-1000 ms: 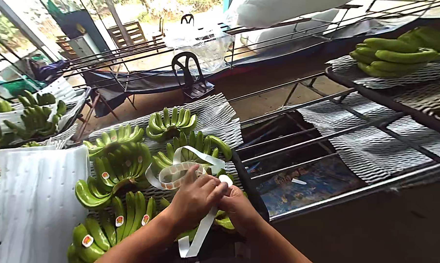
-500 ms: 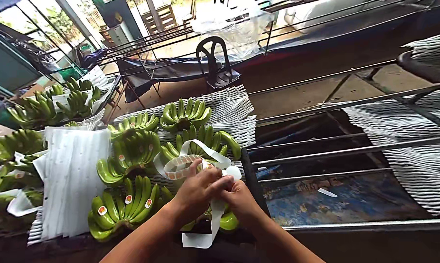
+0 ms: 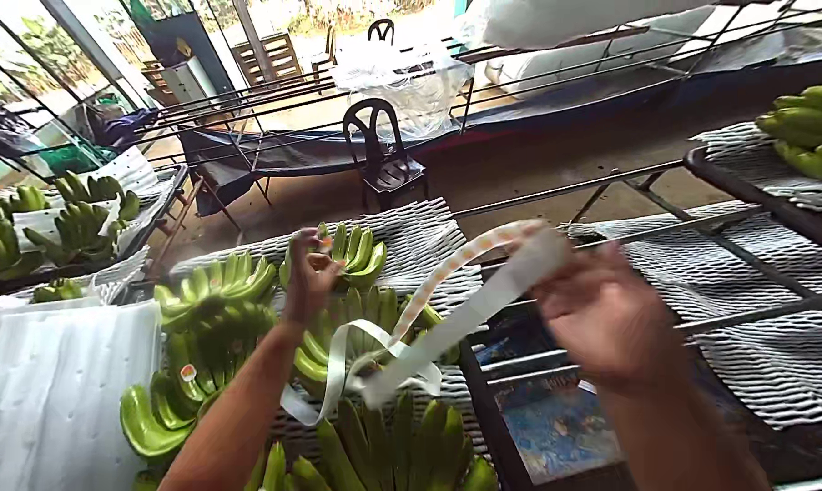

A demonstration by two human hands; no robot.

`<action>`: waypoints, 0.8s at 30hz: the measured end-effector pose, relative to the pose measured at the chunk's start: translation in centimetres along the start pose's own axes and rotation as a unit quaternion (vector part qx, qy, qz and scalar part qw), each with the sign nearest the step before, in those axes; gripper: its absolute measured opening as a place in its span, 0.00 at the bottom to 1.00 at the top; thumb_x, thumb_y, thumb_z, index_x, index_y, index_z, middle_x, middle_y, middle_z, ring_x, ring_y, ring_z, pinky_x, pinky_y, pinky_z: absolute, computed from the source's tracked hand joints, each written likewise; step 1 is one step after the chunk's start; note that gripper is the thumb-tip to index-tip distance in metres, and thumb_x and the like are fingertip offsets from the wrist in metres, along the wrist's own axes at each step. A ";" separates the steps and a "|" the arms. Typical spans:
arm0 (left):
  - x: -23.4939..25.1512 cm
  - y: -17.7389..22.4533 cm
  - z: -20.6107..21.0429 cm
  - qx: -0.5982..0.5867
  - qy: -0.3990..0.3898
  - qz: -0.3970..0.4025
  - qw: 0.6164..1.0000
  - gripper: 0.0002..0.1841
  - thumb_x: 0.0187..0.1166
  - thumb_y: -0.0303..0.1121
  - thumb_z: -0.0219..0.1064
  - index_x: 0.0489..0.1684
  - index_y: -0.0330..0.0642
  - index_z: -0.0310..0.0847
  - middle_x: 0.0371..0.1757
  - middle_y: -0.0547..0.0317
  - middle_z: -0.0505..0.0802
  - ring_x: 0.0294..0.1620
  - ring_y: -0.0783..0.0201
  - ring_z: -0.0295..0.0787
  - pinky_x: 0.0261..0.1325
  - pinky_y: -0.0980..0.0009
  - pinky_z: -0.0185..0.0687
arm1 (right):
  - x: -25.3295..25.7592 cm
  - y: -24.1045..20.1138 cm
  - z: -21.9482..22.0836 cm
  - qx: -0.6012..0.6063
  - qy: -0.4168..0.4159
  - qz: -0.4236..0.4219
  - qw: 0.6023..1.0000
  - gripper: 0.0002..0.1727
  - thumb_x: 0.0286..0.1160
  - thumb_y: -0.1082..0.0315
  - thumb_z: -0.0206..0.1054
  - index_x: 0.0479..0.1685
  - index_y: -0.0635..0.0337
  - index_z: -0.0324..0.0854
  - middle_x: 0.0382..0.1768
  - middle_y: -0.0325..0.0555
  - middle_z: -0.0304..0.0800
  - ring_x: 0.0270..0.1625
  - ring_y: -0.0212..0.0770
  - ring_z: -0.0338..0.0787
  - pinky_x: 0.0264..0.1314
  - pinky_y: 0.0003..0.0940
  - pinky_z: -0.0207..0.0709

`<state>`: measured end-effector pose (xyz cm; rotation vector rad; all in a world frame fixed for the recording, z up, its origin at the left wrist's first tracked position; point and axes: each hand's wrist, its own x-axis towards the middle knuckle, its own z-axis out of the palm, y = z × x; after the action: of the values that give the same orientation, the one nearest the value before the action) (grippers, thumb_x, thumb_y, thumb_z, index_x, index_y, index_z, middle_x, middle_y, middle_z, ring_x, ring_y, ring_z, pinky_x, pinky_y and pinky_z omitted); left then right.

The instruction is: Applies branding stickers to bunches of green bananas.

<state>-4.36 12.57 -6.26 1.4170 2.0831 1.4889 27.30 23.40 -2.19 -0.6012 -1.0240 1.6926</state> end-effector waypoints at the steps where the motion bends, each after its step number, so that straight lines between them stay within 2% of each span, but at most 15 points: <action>1: 3.0 -3.1 -0.4 0.017 0.004 -0.076 0.997 0.40 0.69 0.20 0.75 0.83 0.38 0.57 0.69 0.38 0.79 0.44 0.54 0.91 0.49 0.54 0.91 | 0.7 -1.4 -0.7 -0.003 0.005 -0.058 0.998 0.34 0.95 0.51 0.24 0.63 0.54 0.79 0.64 0.40 0.90 0.65 0.38 0.89 0.69 0.38 0.83; 2: 5.4 -6.3 -0.4 0.051 -0.005 -0.133 0.990 0.42 0.67 0.20 0.76 0.85 0.40 0.56 0.73 0.37 0.76 0.45 0.51 0.91 0.51 0.53 0.90 | 0.7 -2.3 -1.1 -0.014 0.015 -0.099 0.995 0.30 0.96 0.52 0.28 0.65 0.52 0.78 0.67 0.39 0.88 0.68 0.38 0.89 0.71 0.36 0.83; 3: 7.3 -9.1 -0.2 0.101 -0.020 -0.170 0.980 0.42 0.67 0.20 0.76 0.85 0.40 0.57 0.74 0.34 0.76 0.49 0.47 0.91 0.55 0.50 0.89 | 0.1 -2.6 -1.6 -0.027 0.023 -0.122 0.992 0.23 0.96 0.56 0.37 0.67 0.50 0.78 0.68 0.37 0.88 0.66 0.36 0.89 0.70 0.32 0.84; 4: 8.8 -11.3 0.2 0.150 -0.040 -0.190 0.969 0.42 0.66 0.21 0.76 0.85 0.39 0.59 0.76 0.32 0.76 0.56 0.42 0.89 0.61 0.47 0.86 | -0.7 -2.4 -1.9 -0.033 0.034 -0.123 0.991 0.18 0.93 0.63 0.47 0.67 0.49 0.81 0.65 0.35 0.91 0.62 0.33 0.92 0.65 0.28 0.87; 5: 10.1 -12.8 0.8 0.182 -0.058 -0.202 0.961 0.42 0.66 0.21 0.76 0.85 0.38 0.60 0.78 0.30 0.75 0.63 0.39 0.86 0.67 0.45 0.83 | -1.8 -2.1 -2.0 -0.036 0.043 -0.105 0.993 0.17 0.88 0.70 0.53 0.66 0.47 0.83 0.62 0.34 0.93 0.56 0.32 0.94 0.58 0.25 0.89; 7: 11.9 -14.7 2.3 0.209 -0.078 -0.222 0.949 0.41 0.66 0.21 0.76 0.84 0.36 0.61 0.80 0.27 0.73 0.73 0.36 0.80 0.74 0.45 0.77 | -3.9 -0.8 -2.1 -0.055 0.043 -0.039 0.997 0.22 0.83 0.79 0.55 0.67 0.45 0.81 0.61 0.35 0.94 0.51 0.34 0.96 0.51 0.27 0.92; 9: 13.3 -16.2 3.6 0.218 -0.071 -0.237 0.944 0.41 0.64 0.21 0.78 0.83 0.34 0.62 0.80 0.27 0.73 0.78 0.35 0.75 0.79 0.45 0.72 | -5.4 0.7 -2.2 -0.066 0.036 0.018 0.997 0.26 0.80 0.82 0.57 0.68 0.42 0.82 0.62 0.35 0.93 0.52 0.36 0.96 0.52 0.30 0.92; 12: 14.1 -17.1 4.3 0.272 -0.067 -0.243 0.929 0.41 0.63 0.18 0.76 0.83 0.33 0.62 0.81 0.26 0.72 0.80 0.35 0.74 0.80 0.46 0.72 | -6.5 2.4 -2.2 -0.073 0.038 0.059 0.995 0.25 0.79 0.82 0.60 0.64 0.41 0.86 0.59 0.35 0.95 0.52 0.35 0.97 0.54 0.31 0.92; 14: 14.0 -17.7 4.2 0.310 -0.089 -0.219 0.921 0.42 0.66 0.18 0.75 0.85 0.33 0.59 0.83 0.24 0.68 0.81 0.33 0.72 0.80 0.46 0.72 | -6.8 2.9 -2.0 -0.062 0.044 0.066 0.995 0.27 0.79 0.83 0.59 0.69 0.39 0.81 0.59 0.35 0.96 0.53 0.37 0.97 0.55 0.33 0.92; 16: 13.7 -18.0 3.8 0.347 -0.105 -0.174 0.915 0.39 0.70 0.22 0.75 0.86 0.35 0.61 0.85 0.24 0.65 0.83 0.29 0.67 0.82 0.41 0.68 | -6.9 3.4 -1.6 -0.053 0.047 0.074 0.995 0.33 0.79 0.84 0.57 0.76 0.37 0.73 0.59 0.35 0.95 0.54 0.39 0.97 0.56 0.34 0.93; 18: 13.5 -17.2 3.8 0.322 -0.088 -0.140 0.932 0.32 0.75 0.26 0.72 0.82 0.34 0.69 0.78 0.27 0.75 0.81 0.29 0.69 0.80 0.33 0.63 | -6.8 4.0 -1.2 -0.054 0.045 0.089 0.994 0.34 0.78 0.85 0.57 0.77 0.36 0.72 0.60 0.34 0.95 0.54 0.39 0.97 0.56 0.35 0.93; 20: 13.8 -16.0 4.7 0.192 -0.093 -0.186 0.959 0.30 0.77 0.29 0.72 0.79 0.32 0.68 0.64 0.34 0.88 0.70 0.39 0.83 0.74 0.39 0.73 | -6.8 4.9 -0.6 -0.049 0.041 0.103 0.993 0.31 0.77 0.85 0.59 0.73 0.40 0.77 0.60 0.38 0.95 0.53 0.41 0.97 0.55 0.37 0.93; 21: 14.0 -15.7 5.4 0.097 -0.119 -0.234 0.960 0.34 0.75 0.29 0.74 0.80 0.32 0.63 0.59 0.35 0.90 0.62 0.44 0.88 0.68 0.45 0.80 | -6.9 5.3 -0.2 -0.048 0.037 0.114 0.992 0.29 0.77 0.85 0.59 0.72 0.42 0.78 0.60 0.40 0.95 0.52 0.42 0.97 0.54 0.37 0.93; 22: 14.0 -15.8 6.2 0.017 -0.146 -0.282 0.948 0.38 0.72 0.27 0.76 0.82 0.33 0.59 0.58 0.34 0.90 0.57 0.46 0.90 0.64 0.49 0.83 | -7.0 5.8 0.2 -0.047 0.031 0.127 0.990 0.29 0.77 0.85 0.58 0.71 0.44 0.79 0.60 0.40 0.95 0.52 0.42 0.97 0.54 0.37 0.93; 24: 14.0 -16.0 7.8 -0.017 -0.177 -0.341 0.923 0.42 0.69 0.26 0.80 0.83 0.35 0.57 0.61 0.34 0.88 0.55 0.48 0.89 0.60 0.53 0.84 | -7.3 6.6 1.0 -0.041 0.019 0.151 0.988 0.31 0.77 0.86 0.58 0.74 0.44 0.75 0.59 0.42 0.95 0.52 0.43 0.98 0.55 0.39 0.93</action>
<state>-15.72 28.06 -18.32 0.7332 1.9934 0.9011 25.75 15.52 -7.95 -0.8748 -1.0172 1.8992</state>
